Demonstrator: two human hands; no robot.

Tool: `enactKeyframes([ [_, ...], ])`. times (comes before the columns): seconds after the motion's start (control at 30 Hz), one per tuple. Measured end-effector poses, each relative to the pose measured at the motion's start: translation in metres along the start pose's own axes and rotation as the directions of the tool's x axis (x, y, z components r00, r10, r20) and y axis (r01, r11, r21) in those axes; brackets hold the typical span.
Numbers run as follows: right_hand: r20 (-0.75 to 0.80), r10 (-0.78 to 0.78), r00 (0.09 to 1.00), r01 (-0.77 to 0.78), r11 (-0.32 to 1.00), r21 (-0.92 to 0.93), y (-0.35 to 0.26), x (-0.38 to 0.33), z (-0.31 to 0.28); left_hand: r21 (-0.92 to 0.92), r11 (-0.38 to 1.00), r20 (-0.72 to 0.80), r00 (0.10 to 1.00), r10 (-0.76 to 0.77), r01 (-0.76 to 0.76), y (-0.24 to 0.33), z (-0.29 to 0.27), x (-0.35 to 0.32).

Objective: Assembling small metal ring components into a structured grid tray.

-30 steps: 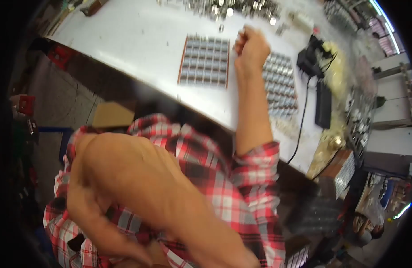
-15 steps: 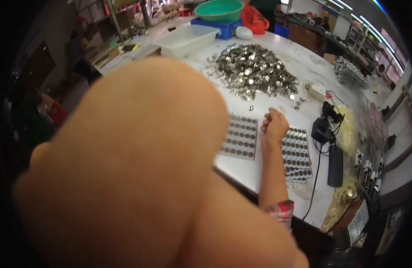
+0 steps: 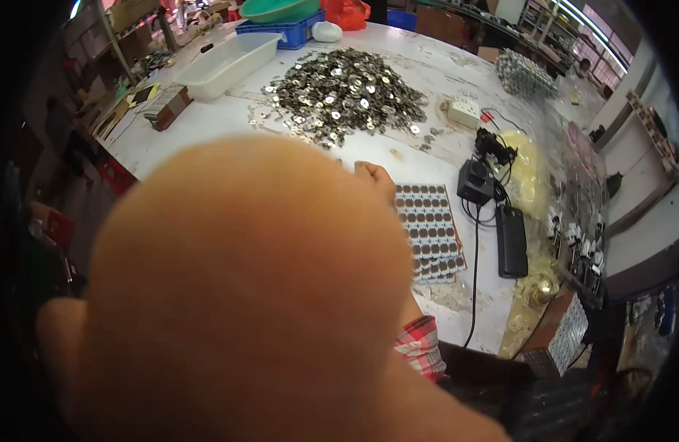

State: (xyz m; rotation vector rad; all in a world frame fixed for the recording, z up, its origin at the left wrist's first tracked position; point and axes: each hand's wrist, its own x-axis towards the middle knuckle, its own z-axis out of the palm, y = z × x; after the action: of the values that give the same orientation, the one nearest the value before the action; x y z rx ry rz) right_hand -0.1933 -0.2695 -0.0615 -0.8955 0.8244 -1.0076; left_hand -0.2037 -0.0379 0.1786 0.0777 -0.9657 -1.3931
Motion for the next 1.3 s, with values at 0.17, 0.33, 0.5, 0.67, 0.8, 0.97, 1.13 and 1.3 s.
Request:
enactKeyframes([
  [0.17, -0.023, -0.084, 0.996, 0.082, 0.996, -0.044, -0.040, -0.036, 0.029, 0.213, 0.966, 0.008, 0.989, 0.147, -0.145, 0.009, 0.000, -0.013],
  [0.33, -0.018, -0.033, 0.999, 0.032, 0.998, -0.048, -0.037, -0.041, 0.014, 0.356, 0.899, 0.002, 0.962, 0.273, -0.256, 0.025, -0.006, -0.042],
  [0.5, -0.067, -0.079, 0.995, 0.067, 0.983, -0.171, -0.056, -0.047, -0.004, 0.436, 0.836, 0.004, 0.929, 0.369, -0.334, 0.035, -0.024, -0.059],
  [0.67, 0.037, -0.185, 0.982, 0.184, 0.897, -0.403, -0.046, -0.042, 0.011, 0.667, 0.680, -0.145, 0.841, 0.520, -0.305, 0.028, -0.081, -0.087],
  [0.8, 0.165, -0.242, 0.956, 0.292, 0.757, -0.584, -0.051, -0.040, 0.017, 0.926, 0.377, -0.279, 0.653, 0.704, -0.011, 0.024, -0.171, -0.122],
  [0.97, 0.316, -0.343, 0.884, 0.432, 0.344, -0.834, -0.039, -0.021, 0.029, 0.930, -0.061, -0.201, 0.640, 0.742, 0.363, 0.029, -0.222, -0.143],
  [1.13, 0.427, -0.392, 0.815, 0.457, -0.019, -0.889, -0.037, -0.034, 0.022, 0.913, -0.216, -0.081, 0.675, 0.734, 0.345, 0.014, -0.211, -0.131],
  [1.3, 0.400, -0.433, 0.808, 0.484, 0.099, -0.870, -0.030, -0.030, 0.019, 0.927, -0.158, -0.131, 0.689, 0.713, 0.340, 0.008, -0.208, -0.136],
])
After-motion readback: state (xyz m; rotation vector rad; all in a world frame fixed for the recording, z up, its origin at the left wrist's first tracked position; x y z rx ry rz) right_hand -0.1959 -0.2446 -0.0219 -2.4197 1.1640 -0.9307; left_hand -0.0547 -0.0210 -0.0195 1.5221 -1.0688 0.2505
